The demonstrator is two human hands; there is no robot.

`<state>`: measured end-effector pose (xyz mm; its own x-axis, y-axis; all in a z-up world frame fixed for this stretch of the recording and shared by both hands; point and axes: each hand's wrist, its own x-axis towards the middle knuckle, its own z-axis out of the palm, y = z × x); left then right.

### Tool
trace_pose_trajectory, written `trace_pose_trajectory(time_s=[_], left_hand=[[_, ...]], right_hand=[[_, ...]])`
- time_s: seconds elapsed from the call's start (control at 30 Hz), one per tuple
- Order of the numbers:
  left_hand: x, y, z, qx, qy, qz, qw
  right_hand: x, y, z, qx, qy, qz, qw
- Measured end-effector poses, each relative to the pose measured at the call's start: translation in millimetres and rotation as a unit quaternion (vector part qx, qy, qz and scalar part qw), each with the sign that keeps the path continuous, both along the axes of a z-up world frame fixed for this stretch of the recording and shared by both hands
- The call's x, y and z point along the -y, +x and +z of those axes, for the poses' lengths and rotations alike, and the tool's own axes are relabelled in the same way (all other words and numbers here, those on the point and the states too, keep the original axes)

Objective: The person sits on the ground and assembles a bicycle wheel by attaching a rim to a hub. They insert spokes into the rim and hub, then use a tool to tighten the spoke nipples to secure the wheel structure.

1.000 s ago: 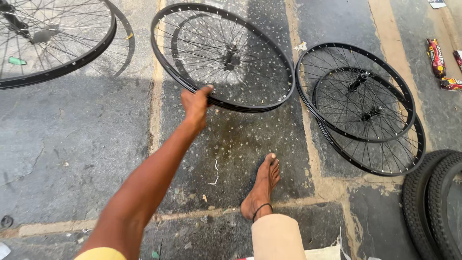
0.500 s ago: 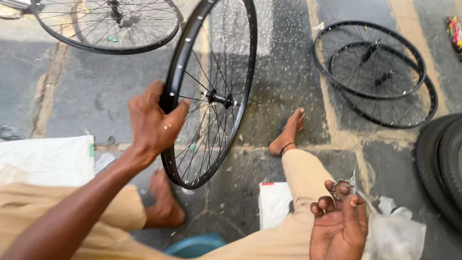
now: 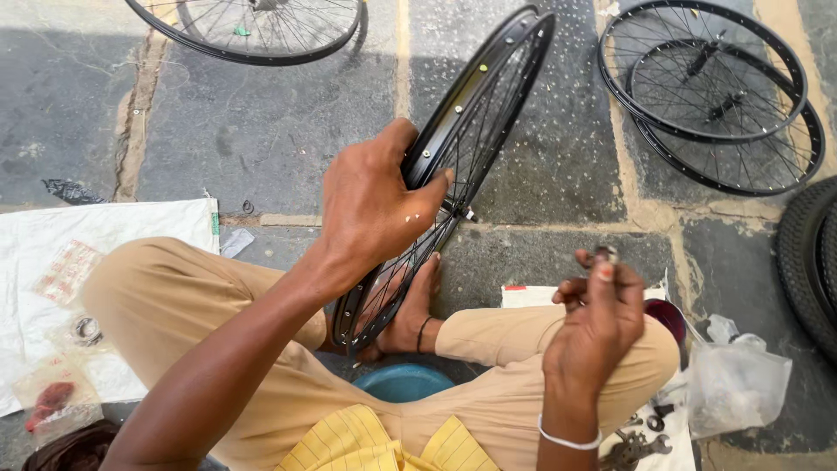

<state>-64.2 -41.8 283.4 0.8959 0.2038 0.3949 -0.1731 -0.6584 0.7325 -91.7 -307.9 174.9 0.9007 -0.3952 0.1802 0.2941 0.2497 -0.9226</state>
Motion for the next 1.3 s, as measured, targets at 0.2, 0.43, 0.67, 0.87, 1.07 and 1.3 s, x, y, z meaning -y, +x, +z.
trace_pose_trajectory(time_s=[0.2,0.43,0.67,0.87,1.07,1.3], left_hand=[[0.7,-2.9,-9.1,-0.016,-0.026,-0.024,0.999],[1.8,-13.1,-18.3,0.013,-0.133,-0.044,0.99],[-4.3,-39.3,-27.7,0.076,-0.088,-0.097,0.988],[-14.5,-61.8,-67.6,0.074,-0.093,-0.13,0.984],[-8.1,-122.9,-133.6,0.2,-0.046,-0.111,0.972],[2.8,-111.2,-97.3,0.189,-0.02,-0.029,0.981]], right_hand=[[-13.6,104.8,-177.7,-0.261,-0.352,0.109,0.892],[-6.5,59.5,-289.8,-0.287,-0.718,0.387,0.503],[-14.2,53.1,-264.2,-0.244,-0.734,0.341,0.535],[-21.9,38.4,-265.0,-0.238,-0.717,0.351,0.553],[-25.7,37.7,-269.7,-0.21,-0.727,0.378,0.534],[-28.7,52.9,-272.5,-0.227,-0.708,0.405,0.532]])
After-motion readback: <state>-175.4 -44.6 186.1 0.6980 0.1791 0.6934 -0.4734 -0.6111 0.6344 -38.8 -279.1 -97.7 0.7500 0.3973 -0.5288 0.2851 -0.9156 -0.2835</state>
